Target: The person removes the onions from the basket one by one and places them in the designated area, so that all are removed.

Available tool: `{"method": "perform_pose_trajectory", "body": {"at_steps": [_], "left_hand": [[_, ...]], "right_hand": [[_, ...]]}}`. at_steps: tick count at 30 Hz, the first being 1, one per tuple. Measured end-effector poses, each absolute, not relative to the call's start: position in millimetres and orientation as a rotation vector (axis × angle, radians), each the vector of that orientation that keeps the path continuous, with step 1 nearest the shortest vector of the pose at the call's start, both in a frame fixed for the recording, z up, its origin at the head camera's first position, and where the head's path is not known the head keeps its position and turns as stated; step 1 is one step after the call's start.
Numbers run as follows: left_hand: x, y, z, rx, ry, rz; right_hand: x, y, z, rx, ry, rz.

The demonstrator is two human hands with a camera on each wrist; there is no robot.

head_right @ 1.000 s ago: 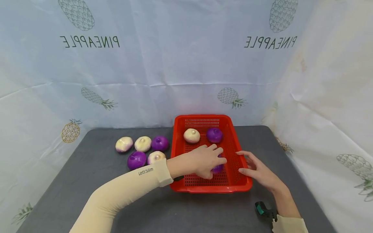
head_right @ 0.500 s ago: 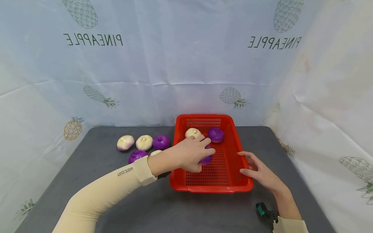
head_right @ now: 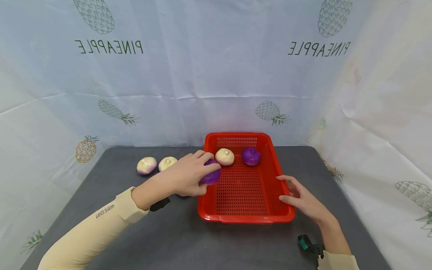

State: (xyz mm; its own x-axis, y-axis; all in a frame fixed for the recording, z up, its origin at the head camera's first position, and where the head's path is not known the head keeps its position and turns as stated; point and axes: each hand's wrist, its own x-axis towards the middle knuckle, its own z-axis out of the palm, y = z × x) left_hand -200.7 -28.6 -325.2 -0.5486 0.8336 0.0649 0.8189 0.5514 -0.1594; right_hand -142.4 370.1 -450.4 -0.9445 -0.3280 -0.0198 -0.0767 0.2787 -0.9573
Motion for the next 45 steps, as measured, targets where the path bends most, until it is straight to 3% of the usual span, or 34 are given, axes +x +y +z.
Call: {"method": "perform_pose_trajectory", "body": {"at_steps": [25,45], "left_hand": [[-208,-159,-333,-0.897,-2.86,-0.268],[-212,-215,-390,-0.555,-3.033,-0.336]], "right_hand": [[-146,372,-448,-0.409,2.341,-1.716],[-142,372,-451,-0.403,2.352,-1.708]]}}
